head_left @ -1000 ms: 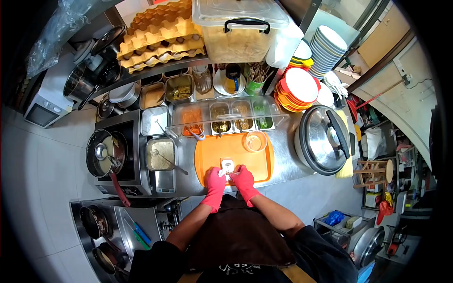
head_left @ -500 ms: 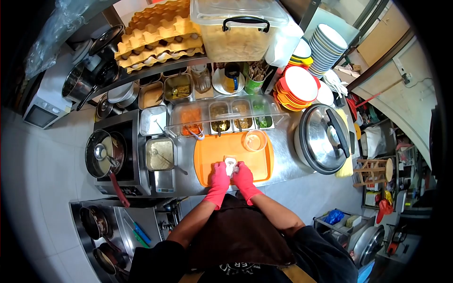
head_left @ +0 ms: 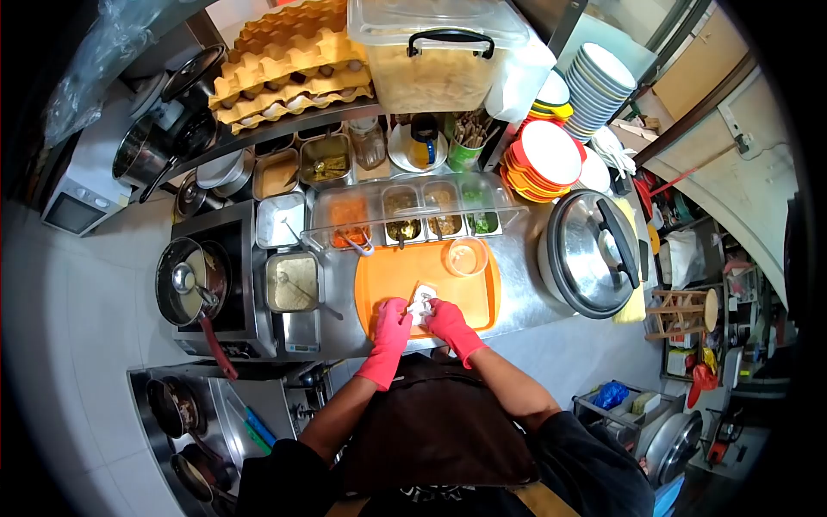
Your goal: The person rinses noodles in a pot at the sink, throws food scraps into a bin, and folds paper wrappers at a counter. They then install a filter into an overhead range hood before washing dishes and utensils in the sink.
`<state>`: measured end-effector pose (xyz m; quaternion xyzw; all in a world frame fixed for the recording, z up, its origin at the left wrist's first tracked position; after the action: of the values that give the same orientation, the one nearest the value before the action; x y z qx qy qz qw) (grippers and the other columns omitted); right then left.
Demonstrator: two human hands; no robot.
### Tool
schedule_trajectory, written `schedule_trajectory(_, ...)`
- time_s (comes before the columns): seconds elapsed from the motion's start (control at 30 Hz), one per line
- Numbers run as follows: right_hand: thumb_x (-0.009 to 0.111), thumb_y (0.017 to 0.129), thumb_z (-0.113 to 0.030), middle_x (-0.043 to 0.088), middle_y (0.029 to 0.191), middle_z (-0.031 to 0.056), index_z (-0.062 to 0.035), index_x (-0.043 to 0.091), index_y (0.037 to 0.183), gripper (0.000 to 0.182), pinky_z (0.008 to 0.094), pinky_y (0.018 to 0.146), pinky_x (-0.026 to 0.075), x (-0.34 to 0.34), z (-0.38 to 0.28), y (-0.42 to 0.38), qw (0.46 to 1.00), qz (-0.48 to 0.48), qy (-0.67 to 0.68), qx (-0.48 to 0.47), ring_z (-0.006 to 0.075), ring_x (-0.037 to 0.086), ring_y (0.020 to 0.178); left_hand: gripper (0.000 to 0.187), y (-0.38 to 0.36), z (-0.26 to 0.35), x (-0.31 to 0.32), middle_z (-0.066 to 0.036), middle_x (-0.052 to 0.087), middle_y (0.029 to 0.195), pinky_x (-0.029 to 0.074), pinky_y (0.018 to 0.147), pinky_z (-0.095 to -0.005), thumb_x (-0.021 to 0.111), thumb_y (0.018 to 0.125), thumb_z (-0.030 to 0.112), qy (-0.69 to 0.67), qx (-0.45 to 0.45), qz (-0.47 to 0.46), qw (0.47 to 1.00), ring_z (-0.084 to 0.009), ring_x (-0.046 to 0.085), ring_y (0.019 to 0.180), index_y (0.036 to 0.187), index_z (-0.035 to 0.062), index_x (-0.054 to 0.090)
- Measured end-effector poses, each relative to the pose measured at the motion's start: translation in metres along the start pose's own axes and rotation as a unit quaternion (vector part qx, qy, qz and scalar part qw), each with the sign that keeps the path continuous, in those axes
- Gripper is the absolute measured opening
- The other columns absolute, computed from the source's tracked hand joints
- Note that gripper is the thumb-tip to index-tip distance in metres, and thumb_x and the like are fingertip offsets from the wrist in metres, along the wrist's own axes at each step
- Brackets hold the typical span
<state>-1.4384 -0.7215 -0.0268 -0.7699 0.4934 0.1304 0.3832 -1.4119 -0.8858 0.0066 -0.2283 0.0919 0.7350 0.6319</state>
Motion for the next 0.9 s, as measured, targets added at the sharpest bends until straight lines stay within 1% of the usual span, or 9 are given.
schedule_trajectory(0.07, 0.07, 0.085, -0.023, 0.072, 0.102, 0.0227, -0.0026, 0.065, 0.124, 0.045, 0.0448, 0.082, 0.055, -0.001, -0.01, -0.007, 0.999, -0.042, 0.012, 0.017, 0.0397, 0.069, 0.095, 0.027, 0.005, -0.005, 0.007, -0.013, 0.061, 0.109, 0.054, 0.077, -0.035, 0.069, 0.083, 0.003, 0.029, 0.043, -0.004, 0.999, -0.0241, 0.067, 0.089, 0.11, 0.0046, 0.064)
schedule_trajectory(0.2, 0.063, 0.089, -0.023, 0.071, 0.101, 0.0248, -0.0017, 0.064, 0.126, 0.043, 0.0446, 0.082, 0.055, 0.008, 0.003, 0.004, 0.999, 0.009, -0.026, -0.03, 0.0399, 0.069, 0.093, 0.017, 0.01, 0.013, 0.007, -0.012, 0.065, 0.102, 0.053, 0.081, -0.0427, 0.068, 0.085, 0.013, 0.099, 0.136, 0.025, 0.985, -0.0323, 0.065, 0.094, 0.102, 0.0094, 0.067)
schedule_trajectory(0.27, 0.06, 0.09, -0.023, 0.07, 0.104, 0.0263, -0.0004, 0.062, 0.131, 0.047, 0.0434, 0.083, 0.055, 0.007, 0.008, 0.007, 0.997, 0.033, -0.071, -0.029, 0.0407, 0.069, 0.091, 0.015, 0.017, 0.009, 0.013, -0.009, 0.067, 0.101, 0.052, 0.08, -0.0439, 0.065, 0.087, 0.018, 0.148, 0.133, -0.008, 0.98, -0.033, 0.065, 0.095, 0.1, 0.0128, 0.068)
schedule_trajectory(0.4, 0.06, 0.09, -0.023, 0.071, 0.099, 0.0226, -0.0063, 0.068, 0.12, 0.036, 0.0443, 0.078, 0.055, -0.003, 0.004, 0.003, 0.991, 0.112, -0.072, -0.027, 0.0406, 0.069, 0.084, 0.018, 0.024, 0.017, 0.022, -0.005, 0.069, 0.102, 0.052, 0.078, -0.0452, 0.059, 0.089, 0.028, 0.252, 0.124, -0.057, 0.958, -0.0328, 0.065, 0.097, 0.098, 0.0181, 0.071)
schedule_trajectory(0.5, 0.062, 0.09, -0.025, 0.07, 0.094, 0.0193, -0.009, 0.068, 0.113, 0.029, 0.0466, 0.071, 0.054, -0.014, -0.014, -0.009, 0.976, 0.171, -0.131, -0.015, 0.039, 0.068, 0.078, 0.023, 0.028, 0.02, 0.028, -0.01, 0.069, 0.102, 0.051, 0.081, -0.0469, 0.056, 0.089, 0.031, 0.289, 0.095, -0.117, 0.945, -0.0331, 0.065, 0.097, 0.099, 0.0155, 0.071)
schedule_trajectory(0.6, 0.063, 0.089, -0.025, 0.068, 0.093, 0.0171, -0.0104, 0.066, 0.112, 0.027, 0.0494, 0.067, 0.053, -0.016, -0.021, -0.018, 0.969, 0.206, -0.134, -0.026, 0.0372, 0.068, 0.076, 0.026, 0.035, 0.005, 0.031, -0.014, 0.068, 0.099, 0.049, 0.084, -0.0479, 0.056, 0.088, 0.032, 0.293, 0.055, -0.101, 0.949, -0.0335, 0.064, 0.1, 0.098, 0.0127, 0.07)
schedule_trajectory(0.7, 0.064, 0.088, -0.024, 0.067, 0.094, 0.0151, -0.0138, 0.064, 0.117, 0.031, 0.0496, 0.065, 0.052, -0.017, -0.027, -0.025, 0.97, 0.213, -0.1, -0.067, 0.0355, 0.068, 0.078, 0.034, 0.033, 0.01, 0.017, -0.02, 0.066, 0.106, 0.05, 0.087, -0.0482, 0.053, 0.09, 0.038, 0.206, -0.081, -0.097, 0.97, -0.0399, 0.064, 0.101, 0.098, 0.0082, 0.069)
schedule_trajectory(0.8, 0.065, 0.088, -0.022, 0.065, 0.098, 0.0128, -0.0158, 0.064, 0.118, 0.031, 0.0473, 0.066, 0.052, -0.028, -0.048, -0.042, 0.972, 0.193, -0.09, -0.103, 0.0339, 0.067, 0.081, 0.033, 0.027, 0.032, 0.016, -0.02, 0.066, 0.107, 0.05, 0.087, -0.0483, 0.053, 0.091, 0.036, 0.26, 0.03, -0.115, 0.958, -0.0397, 0.064, 0.1, 0.096, 0.0076, 0.068)
schedule_trajectory(0.9, 0.066, 0.087, -0.02, 0.064, 0.099, 0.0099, -0.0169, 0.064, 0.12, 0.033, 0.0437, 0.067, 0.053, -0.023, -0.056, -0.045, 0.967, 0.17, -0.1, -0.163, 0.0324, 0.066, 0.082, 0.028, 0.025, 0.03, 0.023, -0.019, 0.067, 0.106, 0.051, 0.086, -0.0477, 0.056, 0.091, 0.032, 0.302, 0.054, -0.128, 0.943, -0.0385, 0.064, 0.1, 0.098, 0.0079, 0.069)
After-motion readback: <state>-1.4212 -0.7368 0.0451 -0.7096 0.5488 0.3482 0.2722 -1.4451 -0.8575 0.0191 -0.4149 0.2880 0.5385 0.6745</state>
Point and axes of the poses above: each hand's wrist, its own y-axis towards the middle knuckle, its own x-axis out of the palm, z = x × y, the point moved 9 cm from there along y, towards the middle knuckle
